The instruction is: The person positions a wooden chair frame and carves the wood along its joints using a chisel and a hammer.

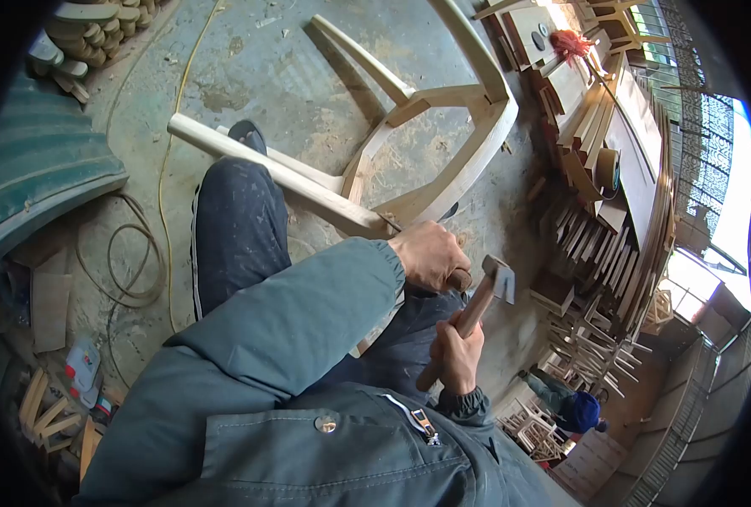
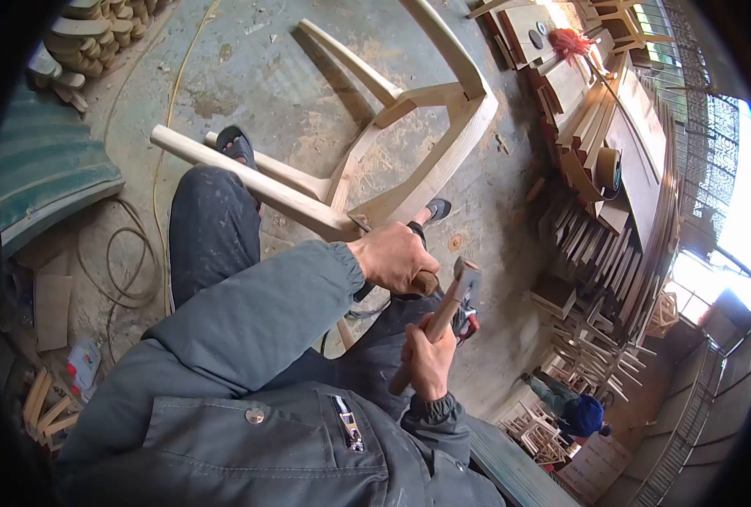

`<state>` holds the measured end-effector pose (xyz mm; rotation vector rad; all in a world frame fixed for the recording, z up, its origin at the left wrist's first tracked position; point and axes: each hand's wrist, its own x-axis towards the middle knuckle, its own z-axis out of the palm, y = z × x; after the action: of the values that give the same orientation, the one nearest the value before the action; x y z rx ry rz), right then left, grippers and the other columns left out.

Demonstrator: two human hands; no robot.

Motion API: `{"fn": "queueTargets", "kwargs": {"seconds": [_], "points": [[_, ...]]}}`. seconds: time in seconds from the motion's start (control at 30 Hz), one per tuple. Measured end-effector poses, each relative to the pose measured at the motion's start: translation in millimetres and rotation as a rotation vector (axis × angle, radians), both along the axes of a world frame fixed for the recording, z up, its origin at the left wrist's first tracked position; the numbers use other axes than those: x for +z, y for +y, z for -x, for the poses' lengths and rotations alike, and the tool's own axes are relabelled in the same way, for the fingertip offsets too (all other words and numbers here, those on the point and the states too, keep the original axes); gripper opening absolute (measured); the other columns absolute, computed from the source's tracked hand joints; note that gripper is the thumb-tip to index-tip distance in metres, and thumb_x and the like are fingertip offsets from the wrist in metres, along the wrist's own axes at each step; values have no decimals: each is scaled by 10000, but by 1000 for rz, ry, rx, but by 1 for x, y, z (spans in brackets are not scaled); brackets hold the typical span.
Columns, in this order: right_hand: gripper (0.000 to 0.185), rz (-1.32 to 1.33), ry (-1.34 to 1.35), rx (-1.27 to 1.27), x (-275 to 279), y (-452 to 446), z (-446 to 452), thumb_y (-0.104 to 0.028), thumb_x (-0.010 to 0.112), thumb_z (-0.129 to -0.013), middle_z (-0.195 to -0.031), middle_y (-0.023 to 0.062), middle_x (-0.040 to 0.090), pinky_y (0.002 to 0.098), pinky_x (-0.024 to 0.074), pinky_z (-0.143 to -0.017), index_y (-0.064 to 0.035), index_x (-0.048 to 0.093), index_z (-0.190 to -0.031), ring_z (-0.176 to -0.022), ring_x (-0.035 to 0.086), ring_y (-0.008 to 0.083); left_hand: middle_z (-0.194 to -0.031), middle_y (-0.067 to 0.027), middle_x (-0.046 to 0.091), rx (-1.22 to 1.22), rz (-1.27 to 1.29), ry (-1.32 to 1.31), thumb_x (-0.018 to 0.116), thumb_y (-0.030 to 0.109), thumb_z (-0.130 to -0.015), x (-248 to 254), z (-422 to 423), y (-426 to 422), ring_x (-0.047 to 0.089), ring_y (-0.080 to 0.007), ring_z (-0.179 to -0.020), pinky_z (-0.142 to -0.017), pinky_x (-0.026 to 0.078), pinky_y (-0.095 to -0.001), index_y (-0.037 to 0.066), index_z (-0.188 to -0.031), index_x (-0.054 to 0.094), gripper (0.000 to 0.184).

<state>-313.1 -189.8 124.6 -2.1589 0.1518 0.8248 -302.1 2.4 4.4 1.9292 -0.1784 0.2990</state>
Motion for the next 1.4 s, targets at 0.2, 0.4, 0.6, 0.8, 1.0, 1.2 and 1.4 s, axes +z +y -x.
{"fn": "queueTargets", "kwargs": {"seconds": [0.2, 0.4, 0.6, 0.8, 1.0, 1.2, 1.4], "points": [[185, -33, -169, -85, -6, -20, 10, -1, 655, -883, -652, 23, 526, 269, 419, -432, -57, 491, -947, -466, 518, 127, -696, -45, 645, 262, 4, -286, 751, 260, -770, 2, 11, -42, 693, -255, -664, -665, 549, -396, 156, -803, 612, 177], [199, -22, -179, -41, 9, -6, 7, 10, 664, -883, -659, 27, 539, 265, 417, -439, -60, 487, -941, -470, 517, 124, -779, -43, 665, 552, 223, -182, 783, 239, -775, 2, -1, -32, 692, -270, -736, -664, 536, -407, 166, -871, 643, 185], [240, 24, -206, 76, 13, 12, 2, 34, 701, -875, -670, 12, 543, 271, 434, -470, -62, 517, -996, -498, 520, 113, -739, -38, 674, 717, 324, -185, 793, 249, -788, -5, -19, -19, 701, -259, -707, -598, 540, -388, 177, -854, 641, 181], [180, -136, -472, 160, 41, 27, -8, 18, 627, -908, -765, 60, 549, 282, 478, -523, -59, 498, -1008, -562, 553, 128, -743, -33, 683, 611, 324, -149, 769, 300, -813, -11, -17, -17, 706, -257, -715, -596, 537, -397, 179, -822, 631, 184], [115, 58, -771, 485, -12, -17, -33, -28, 606, -889, -736, 44, 519, 323, 461, -599, -68, 511, -939, -603, 494, 166, -710, -37, 671, 641, 320, -140, 750, 309, -833, -11, -16, -22, 704, -261, -705, -586, 527, -405, 177, -825, 631, 177], [123, -18, -381, 139, 28, 22, -25, -4, 612, -917, -703, 34, 544, 257, 421, -452, -62, 503, -915, -499, 520, 114, -736, -37, 677, 643, 293, -149, 750, 293, -816, -13, -16, -24, 704, -270, -717, -601, 536, -413, 165, -826, 628, 177], [132, 199, -415, 580, -6, -11, -52, -24, 650, -854, -716, 3, 537, 263, 433, -484, -54, 537, -914, -551, 522, 97, -746, -45, 683, 617, 252, -85, 738, 281, -825, -6, -16, -18, 709, -283, -731, -605, 539, -423, 173, -837, 637, 148]]}}
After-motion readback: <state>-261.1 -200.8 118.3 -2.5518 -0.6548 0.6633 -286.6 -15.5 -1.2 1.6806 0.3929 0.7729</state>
